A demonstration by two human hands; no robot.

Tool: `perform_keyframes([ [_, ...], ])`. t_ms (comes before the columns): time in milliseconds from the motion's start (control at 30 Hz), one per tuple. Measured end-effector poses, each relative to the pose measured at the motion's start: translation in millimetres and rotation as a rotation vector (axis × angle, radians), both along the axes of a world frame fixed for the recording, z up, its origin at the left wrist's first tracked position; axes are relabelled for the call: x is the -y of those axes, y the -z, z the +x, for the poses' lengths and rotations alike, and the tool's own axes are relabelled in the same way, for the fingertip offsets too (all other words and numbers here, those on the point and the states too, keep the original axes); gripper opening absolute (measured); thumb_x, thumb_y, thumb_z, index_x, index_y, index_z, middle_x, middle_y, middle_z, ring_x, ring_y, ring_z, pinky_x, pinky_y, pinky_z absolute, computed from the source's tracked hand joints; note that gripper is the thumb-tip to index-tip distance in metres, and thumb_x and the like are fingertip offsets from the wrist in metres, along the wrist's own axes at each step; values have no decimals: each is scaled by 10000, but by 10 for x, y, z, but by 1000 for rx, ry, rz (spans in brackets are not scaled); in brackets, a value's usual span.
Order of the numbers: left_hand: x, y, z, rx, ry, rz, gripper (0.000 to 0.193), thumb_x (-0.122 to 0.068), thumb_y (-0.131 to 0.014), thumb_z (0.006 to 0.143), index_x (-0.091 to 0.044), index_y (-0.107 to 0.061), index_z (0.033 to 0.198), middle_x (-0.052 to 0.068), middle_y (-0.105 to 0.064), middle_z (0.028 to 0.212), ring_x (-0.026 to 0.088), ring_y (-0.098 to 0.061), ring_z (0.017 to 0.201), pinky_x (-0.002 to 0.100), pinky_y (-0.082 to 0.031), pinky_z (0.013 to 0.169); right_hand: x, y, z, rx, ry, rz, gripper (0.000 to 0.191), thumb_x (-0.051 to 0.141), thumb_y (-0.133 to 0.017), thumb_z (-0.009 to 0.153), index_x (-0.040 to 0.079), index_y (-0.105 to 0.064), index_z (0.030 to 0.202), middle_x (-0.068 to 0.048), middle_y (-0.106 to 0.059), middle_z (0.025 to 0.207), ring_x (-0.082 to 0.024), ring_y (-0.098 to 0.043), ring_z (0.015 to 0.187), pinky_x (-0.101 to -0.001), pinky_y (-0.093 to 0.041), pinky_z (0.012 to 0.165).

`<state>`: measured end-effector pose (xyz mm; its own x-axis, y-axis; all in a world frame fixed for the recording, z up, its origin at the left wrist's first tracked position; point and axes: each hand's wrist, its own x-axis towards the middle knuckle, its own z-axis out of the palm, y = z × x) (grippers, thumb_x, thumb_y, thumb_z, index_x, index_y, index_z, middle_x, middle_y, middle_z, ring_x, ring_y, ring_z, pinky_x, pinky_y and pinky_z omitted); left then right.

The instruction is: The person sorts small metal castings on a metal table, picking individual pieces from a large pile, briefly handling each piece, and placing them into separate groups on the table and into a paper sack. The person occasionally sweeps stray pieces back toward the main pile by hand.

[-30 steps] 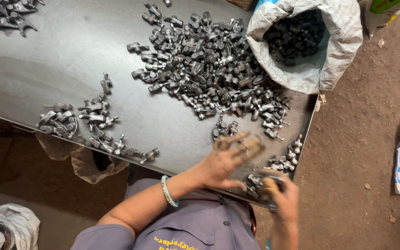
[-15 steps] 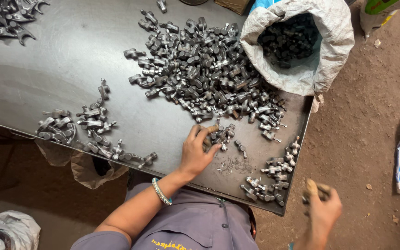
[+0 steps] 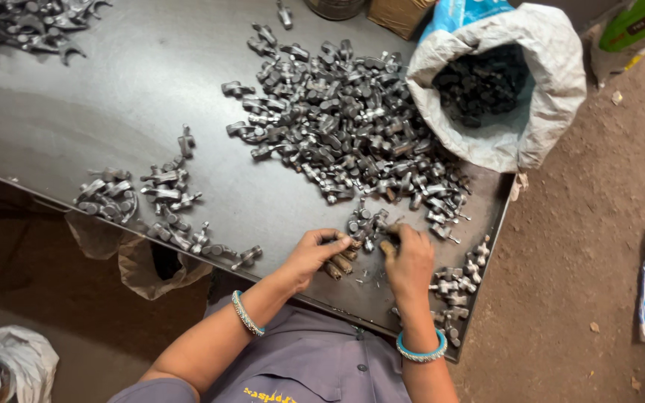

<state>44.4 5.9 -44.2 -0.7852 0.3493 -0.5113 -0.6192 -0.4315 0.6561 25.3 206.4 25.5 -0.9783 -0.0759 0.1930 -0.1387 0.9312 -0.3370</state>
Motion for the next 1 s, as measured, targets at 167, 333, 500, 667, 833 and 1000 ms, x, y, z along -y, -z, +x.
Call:
perform_keyframes([
  [167, -12, -149, 19, -325, 112, -206, 370, -240, -876, 787, -9, -772, 1058, 70, -772, 948, 130, -705, 791, 283, -582, 725, -332, 270, 187, 260, 66, -1197, 319, -11, -784, 863, -7, -659, 1157, -101, -729, 1100, -190, -696, 992, -315, -563, 902],
  [333, -162, -322, 80, -427, 267, -594, 523, -334, -953, 627, -50, -721, 999, 29, -749, 887, 123, -690, 824, 306, -556, 780, -419, 485, 423, 346, 173, -1758, 299, -83, -720, 890, -36, -633, 1172, -150, -714, 1120, -232, -715, 998, -369, -601, 898],
  [500, -225, -247, 107, -477, 140, -394, 411, -321, -892, 780, -26, -693, 985, 25, -724, 905, 110, -655, 852, 284, -549, 753, -406, 537, 462, 464, 203, -1806, 307, -27, -712, 890, -34, -653, 1192, -123, -726, 1137, -229, -715, 997, -367, -590, 883],
  [667, -265, -18, 106, -158, 248, -99, 363, -384, -730, 941, -36, -647, 1003, 25, -676, 842, 106, -596, 590, 249, -488, 499, -453, 632, 439, 596, 249, -1772, 301, 91, -739, 920, -21, -687, 1194, -98, -736, 1052, -180, -693, 891, -323, -567, 773],
  [833, -264, 9, 76, -65, 194, 60, 380, -433, -657, 1008, -68, -711, 1097, 23, -701, 923, 43, -646, 668, 223, -536, 566, -452, 612, 460, 628, 162, -1736, 292, 144, -785, 915, -33, -686, 1125, -81, -735, 1030, -154, -680, 865, -293, -539, 721],
  [1000, -148, -146, -26, 238, 81, 225, 362, -440, -626, 939, -92, -684, 1021, 73, -727, 888, 127, -716, 636, 273, -571, 527, -388, 259, 271, 420, -192, -949, 334, 54, -808, 858, -2, -760, 1184, -122, -721, 1141, -213, -621, 942, -331, -505, 798],
])
